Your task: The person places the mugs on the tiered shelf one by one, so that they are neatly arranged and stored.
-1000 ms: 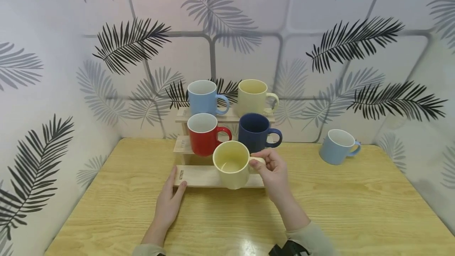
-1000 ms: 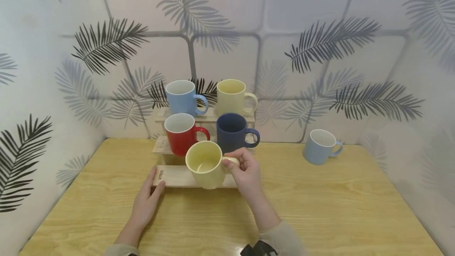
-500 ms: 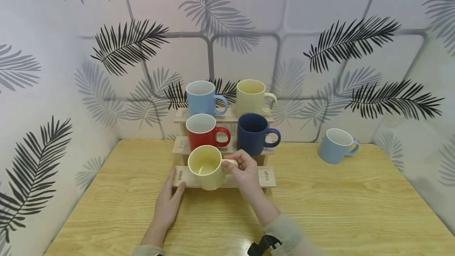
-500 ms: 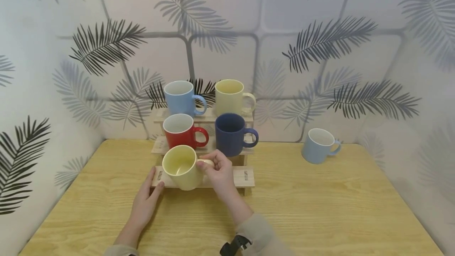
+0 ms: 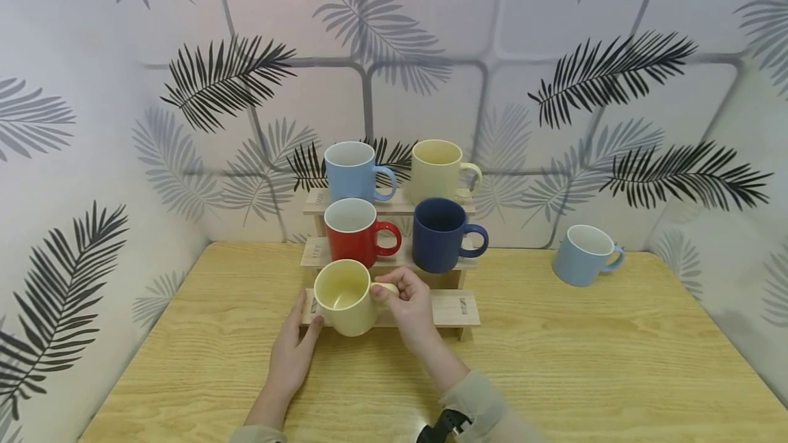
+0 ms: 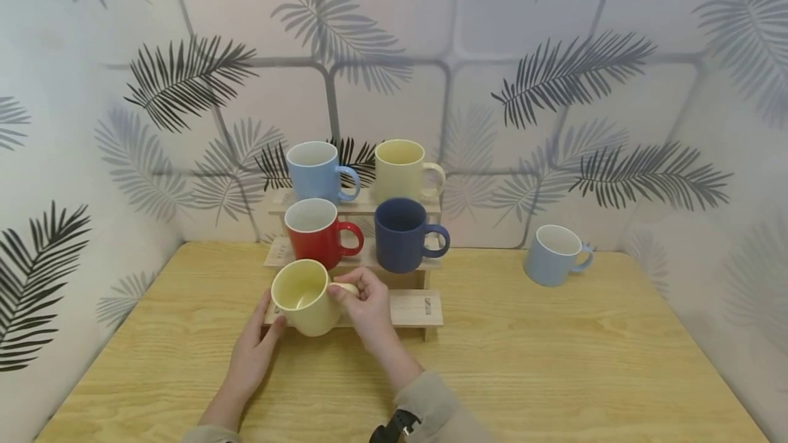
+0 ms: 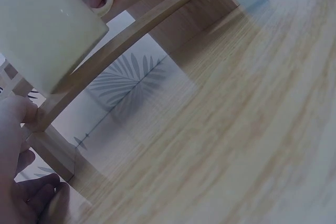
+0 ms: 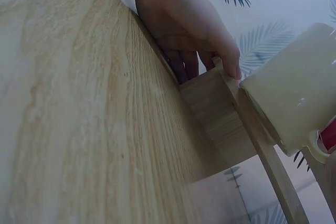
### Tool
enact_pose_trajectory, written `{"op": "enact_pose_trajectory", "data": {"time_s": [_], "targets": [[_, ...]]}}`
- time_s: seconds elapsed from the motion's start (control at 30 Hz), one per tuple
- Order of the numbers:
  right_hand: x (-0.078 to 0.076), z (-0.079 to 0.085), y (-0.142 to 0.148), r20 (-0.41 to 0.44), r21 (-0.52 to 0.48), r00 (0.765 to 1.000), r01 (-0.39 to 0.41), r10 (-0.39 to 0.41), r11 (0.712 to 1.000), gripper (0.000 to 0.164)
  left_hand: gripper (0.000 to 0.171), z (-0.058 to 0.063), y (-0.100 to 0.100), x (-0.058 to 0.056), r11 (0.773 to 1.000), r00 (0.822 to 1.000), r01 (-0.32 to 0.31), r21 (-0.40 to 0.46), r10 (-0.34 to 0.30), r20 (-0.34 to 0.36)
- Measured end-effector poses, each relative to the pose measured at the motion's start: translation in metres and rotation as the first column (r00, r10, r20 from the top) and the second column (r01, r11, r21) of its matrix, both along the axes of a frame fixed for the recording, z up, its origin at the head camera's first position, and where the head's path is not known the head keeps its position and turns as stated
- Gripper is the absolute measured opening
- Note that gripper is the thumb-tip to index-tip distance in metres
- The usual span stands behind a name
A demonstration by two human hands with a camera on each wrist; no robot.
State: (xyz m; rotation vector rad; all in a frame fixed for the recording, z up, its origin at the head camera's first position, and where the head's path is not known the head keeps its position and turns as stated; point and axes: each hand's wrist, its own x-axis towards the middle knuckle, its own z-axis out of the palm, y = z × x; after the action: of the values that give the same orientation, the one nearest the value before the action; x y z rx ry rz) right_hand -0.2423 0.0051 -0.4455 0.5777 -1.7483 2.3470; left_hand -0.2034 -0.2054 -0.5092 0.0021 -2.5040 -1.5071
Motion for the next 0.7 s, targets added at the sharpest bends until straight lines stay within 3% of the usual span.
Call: {"op": "enact_pose_trajectory", "data": {"time_s": [0.4,0.7], "targets": [[-0.0005,-0.0058,0.0021,0.038,-0.006,0.999,-0.007,0.007,1.000,0.020,0.070,0.0010,0.0010,0.0011,1.000,0.999,-0.006,0.001,0.006,0.033],[-0.0009,-0.0076,0.0082,0.036,0.086,0.999,-0.025,0.022,0.996,0.020,0.070,0.0023,0.0017,0.0012,1.000,0.999,-0.010,-0.004,0.010,0.042]]}}
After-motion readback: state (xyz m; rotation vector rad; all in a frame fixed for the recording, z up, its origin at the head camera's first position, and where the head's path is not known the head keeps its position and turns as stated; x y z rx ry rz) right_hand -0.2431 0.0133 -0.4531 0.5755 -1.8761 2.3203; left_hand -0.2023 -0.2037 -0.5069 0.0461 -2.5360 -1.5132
